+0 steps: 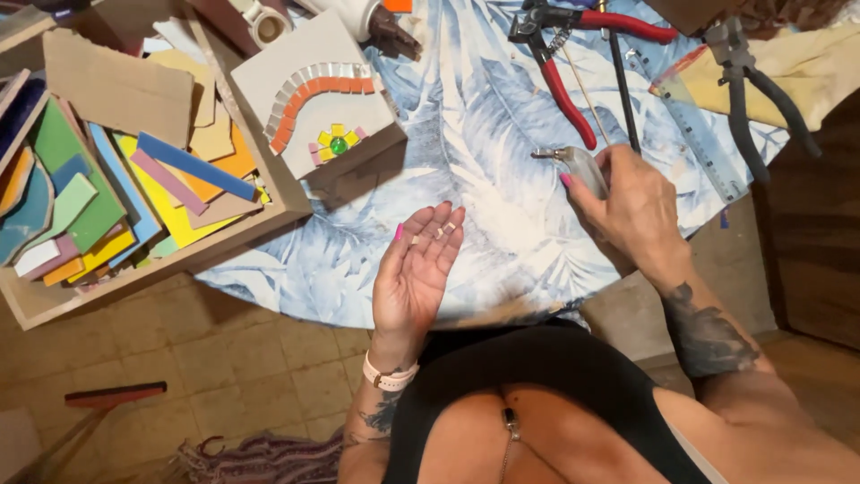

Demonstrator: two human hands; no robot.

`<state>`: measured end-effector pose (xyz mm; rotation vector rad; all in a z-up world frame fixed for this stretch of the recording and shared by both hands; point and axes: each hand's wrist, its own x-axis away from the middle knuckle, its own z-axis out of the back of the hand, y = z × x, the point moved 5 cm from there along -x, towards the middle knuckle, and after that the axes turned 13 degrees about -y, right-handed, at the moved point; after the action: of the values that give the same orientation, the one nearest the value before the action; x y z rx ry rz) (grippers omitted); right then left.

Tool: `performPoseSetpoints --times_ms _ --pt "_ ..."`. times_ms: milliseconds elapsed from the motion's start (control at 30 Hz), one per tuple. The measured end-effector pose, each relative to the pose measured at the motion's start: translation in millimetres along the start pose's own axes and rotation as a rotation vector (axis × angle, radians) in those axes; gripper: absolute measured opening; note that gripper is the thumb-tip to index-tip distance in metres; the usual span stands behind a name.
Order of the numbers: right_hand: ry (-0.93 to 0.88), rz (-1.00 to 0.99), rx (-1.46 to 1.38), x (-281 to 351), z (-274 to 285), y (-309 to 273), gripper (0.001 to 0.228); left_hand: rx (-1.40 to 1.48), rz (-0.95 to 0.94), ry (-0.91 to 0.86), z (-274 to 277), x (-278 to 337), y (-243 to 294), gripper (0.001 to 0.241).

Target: Decorating a small box by cutting and attaching colorful foam pieces

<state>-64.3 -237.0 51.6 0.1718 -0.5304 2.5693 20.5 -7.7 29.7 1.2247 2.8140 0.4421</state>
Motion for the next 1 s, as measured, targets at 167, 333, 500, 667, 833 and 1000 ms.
performPoseSetpoints --times_ms 167,333,500,667,833,1000 --pt "0.099 -0.032 0.111 -2 1 22 0.044 -0.003 0.007 0.004 -6 0 4 0.032" --pt "0.254 -0.001 0.318 -4 13 -3 0.045 -0.013 0.010 -0.016 -4 -3 5 0.032" --pt "0.206 0.330 0.248 -6 2 -48 0.020 -0.035 0.005 0.017 -9 0 14 0.030" --pt "0.153 0.328 0.366 -34 10 -63 0.014 -0.006 -0.040 0.019 2 9 28 0.031" --pt "-0.229 0.198 0.369 -73 32 -91 0.035 0.009 -0.078 0.007 0 10 44 0.033" --pt "-0.819 0.441 0.379 -67 50 -167 0.040 -0.099 0.054 -0.044 -14 -2 42 0.030"
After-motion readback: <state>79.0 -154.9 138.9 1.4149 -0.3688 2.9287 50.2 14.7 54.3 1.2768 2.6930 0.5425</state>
